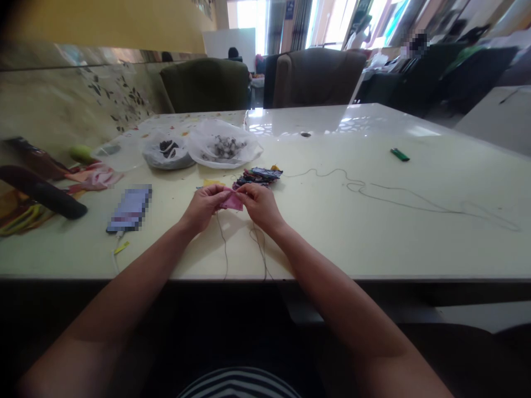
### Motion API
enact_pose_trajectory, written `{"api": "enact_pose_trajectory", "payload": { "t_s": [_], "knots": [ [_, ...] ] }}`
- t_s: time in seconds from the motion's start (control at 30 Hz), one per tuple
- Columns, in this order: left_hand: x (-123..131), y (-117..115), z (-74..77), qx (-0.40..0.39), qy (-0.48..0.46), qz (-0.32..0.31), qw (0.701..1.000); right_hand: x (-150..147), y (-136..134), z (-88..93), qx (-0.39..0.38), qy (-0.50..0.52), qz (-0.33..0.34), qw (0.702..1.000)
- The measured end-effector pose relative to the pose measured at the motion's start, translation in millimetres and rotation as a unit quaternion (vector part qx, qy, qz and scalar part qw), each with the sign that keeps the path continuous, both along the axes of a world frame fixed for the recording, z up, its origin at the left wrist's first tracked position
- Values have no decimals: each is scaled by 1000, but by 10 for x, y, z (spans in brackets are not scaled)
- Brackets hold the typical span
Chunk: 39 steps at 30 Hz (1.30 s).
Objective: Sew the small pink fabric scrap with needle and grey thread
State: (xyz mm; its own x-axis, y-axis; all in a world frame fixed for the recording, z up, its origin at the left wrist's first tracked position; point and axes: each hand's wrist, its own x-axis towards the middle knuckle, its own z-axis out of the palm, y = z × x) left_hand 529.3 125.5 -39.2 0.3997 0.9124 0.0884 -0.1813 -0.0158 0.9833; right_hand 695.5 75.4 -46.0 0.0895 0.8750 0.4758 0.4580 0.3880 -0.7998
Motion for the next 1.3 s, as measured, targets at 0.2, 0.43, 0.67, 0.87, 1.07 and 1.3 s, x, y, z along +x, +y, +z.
{"api": "enact_pose_trajectory", "payload": {
  "t_s": [0.2,0.43,0.67,0.87,1.07,1.3],
  "knots": [
    [0,22,-25,4,-2,-5,1000,-3,-2,-3,-9,12,12,1000],
    [-2,27,-31,5,0,-8,1000,-2,-1,5,-10,8,3,1000],
    [-1,21,-22,30,11,5,999,-15,-15,23,-8,-3,-8,1000],
    [-5,13,-11,33,16,5,999,-24,-27,31,-8,-2,-12,1000],
    [3,4,-2,23,7,1,1000,-14,-15,17,-11,15,-3,1000],
    [-3,3,0,0,-1,-17,1000,-7,0,-2,-19,56,16,998]
  ]
}}
